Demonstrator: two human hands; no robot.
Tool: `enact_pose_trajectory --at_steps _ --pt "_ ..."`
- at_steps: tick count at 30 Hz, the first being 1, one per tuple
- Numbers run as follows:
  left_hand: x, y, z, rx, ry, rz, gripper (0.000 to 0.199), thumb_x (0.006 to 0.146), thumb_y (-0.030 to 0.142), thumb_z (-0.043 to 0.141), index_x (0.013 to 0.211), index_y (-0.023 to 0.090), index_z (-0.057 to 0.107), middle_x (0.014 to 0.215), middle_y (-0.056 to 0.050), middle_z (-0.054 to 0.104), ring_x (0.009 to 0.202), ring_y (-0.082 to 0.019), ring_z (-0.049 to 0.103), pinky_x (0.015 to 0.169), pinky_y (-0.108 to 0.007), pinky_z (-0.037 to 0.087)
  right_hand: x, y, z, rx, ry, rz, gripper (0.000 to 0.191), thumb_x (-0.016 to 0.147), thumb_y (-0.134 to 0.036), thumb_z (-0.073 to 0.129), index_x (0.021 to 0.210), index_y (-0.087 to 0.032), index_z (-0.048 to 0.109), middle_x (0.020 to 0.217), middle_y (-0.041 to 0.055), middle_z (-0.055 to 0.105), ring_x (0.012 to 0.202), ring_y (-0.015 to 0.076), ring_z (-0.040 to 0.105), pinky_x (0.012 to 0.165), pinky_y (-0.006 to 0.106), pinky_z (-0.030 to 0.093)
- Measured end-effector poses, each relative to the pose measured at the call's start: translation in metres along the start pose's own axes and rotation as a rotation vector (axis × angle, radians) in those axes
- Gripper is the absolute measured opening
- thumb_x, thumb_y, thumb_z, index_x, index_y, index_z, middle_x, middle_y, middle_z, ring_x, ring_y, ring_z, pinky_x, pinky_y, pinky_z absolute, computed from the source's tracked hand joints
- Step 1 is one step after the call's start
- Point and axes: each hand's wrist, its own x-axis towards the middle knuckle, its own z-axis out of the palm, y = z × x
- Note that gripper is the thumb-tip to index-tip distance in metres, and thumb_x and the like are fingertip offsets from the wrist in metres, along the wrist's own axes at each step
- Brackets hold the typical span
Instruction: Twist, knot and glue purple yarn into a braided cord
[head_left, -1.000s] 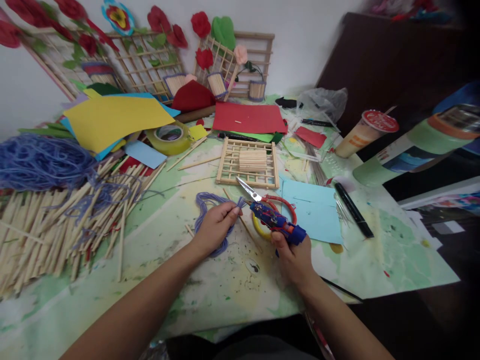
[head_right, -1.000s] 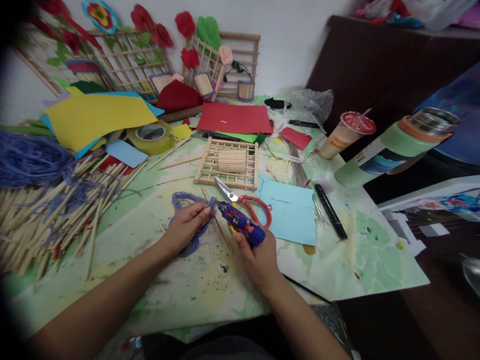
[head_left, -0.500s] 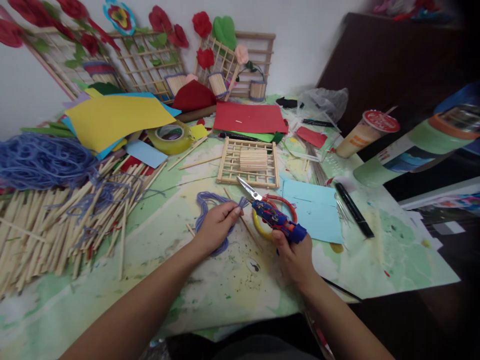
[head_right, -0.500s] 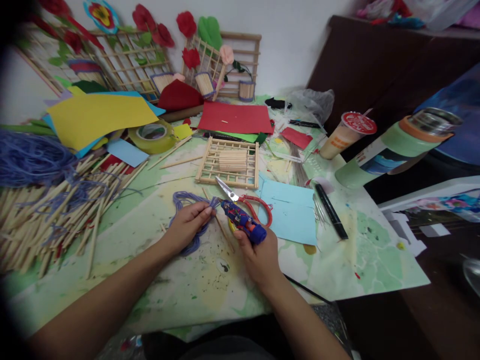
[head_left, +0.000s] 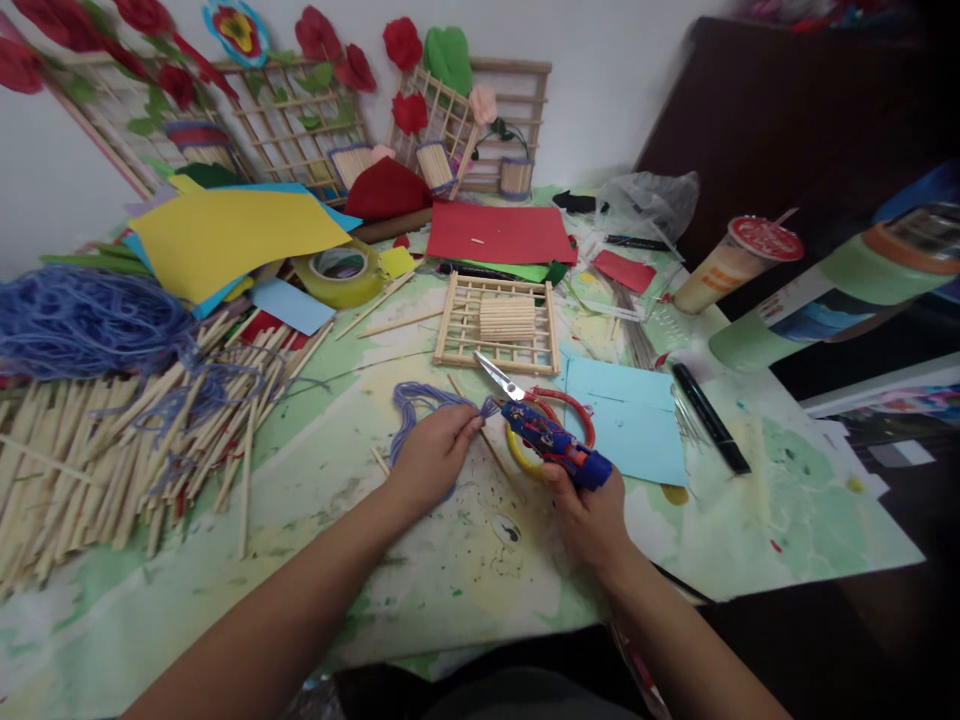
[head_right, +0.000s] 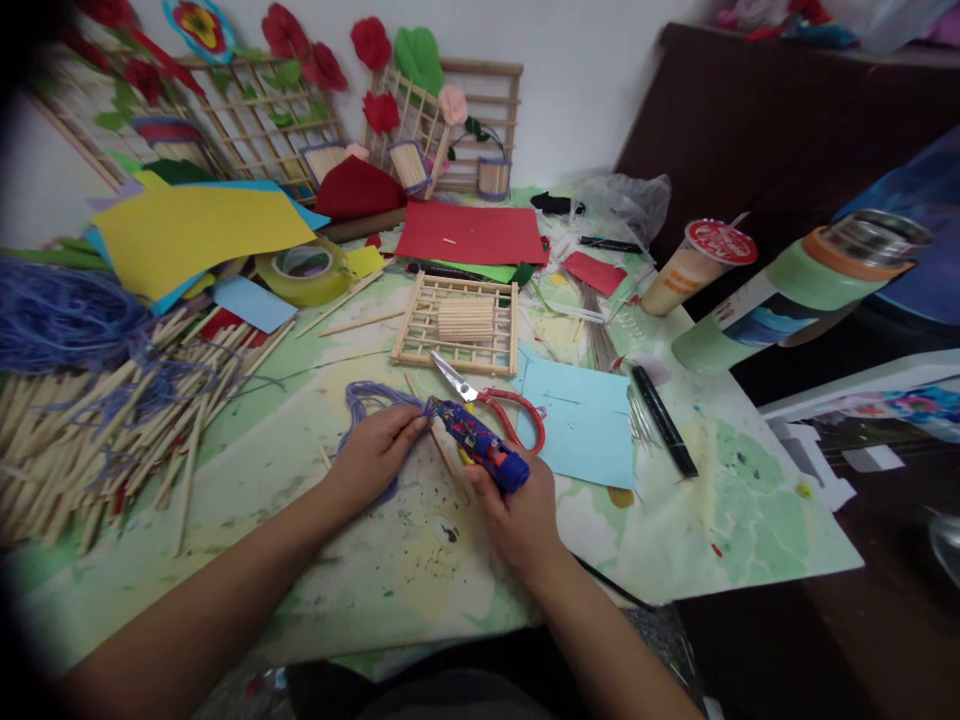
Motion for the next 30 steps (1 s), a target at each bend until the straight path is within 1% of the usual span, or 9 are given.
enact_pose_trajectory --at_steps 3,6,10,13,20,23,26,28,30 --pt "-0.0016 -0.0032 0.0023 0.115 0.013 0.025 0.032 0.094 0.036 0.036 0.092 0.019 0.063 0.092 -0.007 0.065 0.09 -0.022 0.058 0.081 -0.032 0.043 -0.0003 0.0002 -0.0004 0.016 0.004 0.025 0.038 0.086 -0.047 0.051 0.061 -0.018 0.054 0.051 -0.0019 0.048 0.047 0.0113 0.042 0.047 0.023 0.035" --pt "-0.0021 -0.0045 0.0033 0.15 0.021 0.032 0.032 0.095 0.035 0.035 0.095 0.019 0.063 0.095 -0.008 0.066 0.091 -0.022 0.059 0.083 -0.033 0.044 -0.0004 0.0 -0.0011 0.039 0.015 0.058 0.038 0.086 -0.047 0.051 0.061 -0.018 0.053 0.049 -0.0021 0.047 0.046 0.0109 0.041 0.046 0.023 0.034" --pt "-0.0018 -0.0033 0.0026 0.15 0.031 0.028 0.031 0.094 0.035 0.036 0.094 0.019 0.063 0.094 -0.008 0.067 0.091 -0.022 0.06 0.084 -0.034 0.044 -0.0003 0.0003 -0.001 0.019 0.007 0.0 0.04 0.086 -0.048 0.05 0.06 -0.018 0.052 0.051 -0.0017 0.048 0.048 0.0114 0.043 0.047 0.024 0.034" --pt "-0.0013 -0.0022 0.0005 0.109 0.048 0.017 0.031 0.094 0.033 0.037 0.093 0.018 0.064 0.093 -0.009 0.067 0.09 -0.022 0.06 0.083 -0.034 0.044 -0.0002 0.0008 -0.0007 0.005 0.013 -0.027 0.039 0.087 -0.046 0.05 0.061 -0.018 0.052 0.051 -0.002 0.048 0.048 0.0115 0.043 0.047 0.024 0.033" --pt "-0.0005 -0.0029 -0.003 -0.072 0.185 0.023 0.028 0.092 0.033 0.041 0.095 0.017 0.065 0.096 -0.008 0.068 0.091 -0.021 0.059 0.084 -0.032 0.043 -0.001 0.0026 -0.0006 -0.003 0.016 0.014 0.038 0.086 -0.046 0.052 0.061 -0.017 0.052 0.051 -0.0021 0.049 0.047 0.0113 0.044 0.046 0.023 0.033" --pt "-0.0005 -0.0015 -0.003 -0.193 0.184 -0.018 0.026 0.091 0.033 0.043 0.089 0.017 0.064 0.083 -0.005 0.066 0.08 -0.018 0.059 0.075 -0.028 0.044 -0.0011 0.003 -0.0005 -0.015 -0.006 0.016 0.038 0.086 -0.046 0.052 0.063 -0.017 0.055 0.052 -0.0013 0.051 0.049 0.0118 0.046 0.047 0.023 0.034" --pt "-0.0005 -0.0006 -0.002 -0.364 0.158 -0.092 0.029 0.091 0.037 0.044 0.085 0.017 0.063 0.065 -0.001 0.055 0.062 -0.014 0.051 0.06 -0.025 0.04 -0.0007 0.0025 -0.0013 -0.026 -0.029 0.014 0.039 0.087 -0.047 0.05 0.064 -0.017 0.056 0.053 -0.0006 0.052 0.05 0.0123 0.047 0.048 0.023 0.034" --pt "-0.0004 -0.0007 -0.0012 -0.457 0.152 -0.12 0.031 0.091 0.04 0.044 0.084 0.016 0.062 0.06 0.002 0.048 0.054 -0.012 0.045 0.053 -0.023 0.036 -0.0006 0.0018 -0.0019 -0.025 -0.046 0.016 0.038 0.087 -0.047 0.05 0.065 -0.016 0.057 0.054 -0.0003 0.052 0.05 0.0126 0.047 0.048 0.023 0.034" --pt "-0.0002 -0.0011 -0.0007 -0.49 0.15 -0.12 0.032 0.091 0.041 0.044 0.084 0.016 0.062 0.058 0.003 0.045 0.052 -0.011 0.042 0.051 -0.023 0.034 -0.0009 0.0012 -0.0022 -0.017 -0.062 0.013 0.037 0.087 -0.046 0.05 0.066 -0.016 0.057 0.055 0.0 0.054 0.051 0.0129 0.048 0.049 0.023 0.034"
